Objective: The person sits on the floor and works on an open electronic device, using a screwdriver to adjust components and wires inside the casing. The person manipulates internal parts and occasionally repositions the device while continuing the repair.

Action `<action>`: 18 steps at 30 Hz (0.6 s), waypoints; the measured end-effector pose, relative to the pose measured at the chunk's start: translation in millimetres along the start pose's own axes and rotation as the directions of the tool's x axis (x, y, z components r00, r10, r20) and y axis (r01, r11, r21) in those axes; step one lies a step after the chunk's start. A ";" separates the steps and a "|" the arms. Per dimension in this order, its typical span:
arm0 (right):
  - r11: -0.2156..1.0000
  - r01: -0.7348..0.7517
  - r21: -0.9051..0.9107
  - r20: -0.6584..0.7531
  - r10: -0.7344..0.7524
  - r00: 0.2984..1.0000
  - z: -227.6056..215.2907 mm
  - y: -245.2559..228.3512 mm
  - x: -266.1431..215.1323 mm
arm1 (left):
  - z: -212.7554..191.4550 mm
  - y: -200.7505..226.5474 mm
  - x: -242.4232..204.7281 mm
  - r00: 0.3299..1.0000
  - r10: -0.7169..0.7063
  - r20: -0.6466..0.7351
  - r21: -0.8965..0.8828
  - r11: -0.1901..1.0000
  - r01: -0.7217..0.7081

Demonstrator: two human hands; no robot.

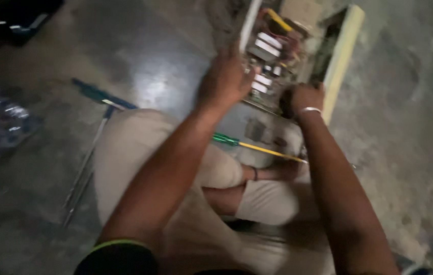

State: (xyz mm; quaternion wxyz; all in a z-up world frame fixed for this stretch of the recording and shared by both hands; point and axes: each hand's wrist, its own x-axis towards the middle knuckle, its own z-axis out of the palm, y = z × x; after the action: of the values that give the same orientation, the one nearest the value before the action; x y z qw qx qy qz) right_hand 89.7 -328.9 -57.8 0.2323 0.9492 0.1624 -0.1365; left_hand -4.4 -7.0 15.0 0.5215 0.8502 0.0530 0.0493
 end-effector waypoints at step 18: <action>0.745 -0.381 0.548 0.071 0.413 0.908 -50.6 -44.0 -31.6 | 12.5 -2.7 2.3 0.996 0.017 -0.087 0.056 0.998 -0.013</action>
State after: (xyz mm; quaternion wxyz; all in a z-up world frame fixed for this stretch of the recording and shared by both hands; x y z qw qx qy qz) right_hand 53.9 -275.1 -21.5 -0.0313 0.9912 -0.0831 -0.0984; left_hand -0.5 -16.4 6.9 0.4947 0.8616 0.0707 0.0888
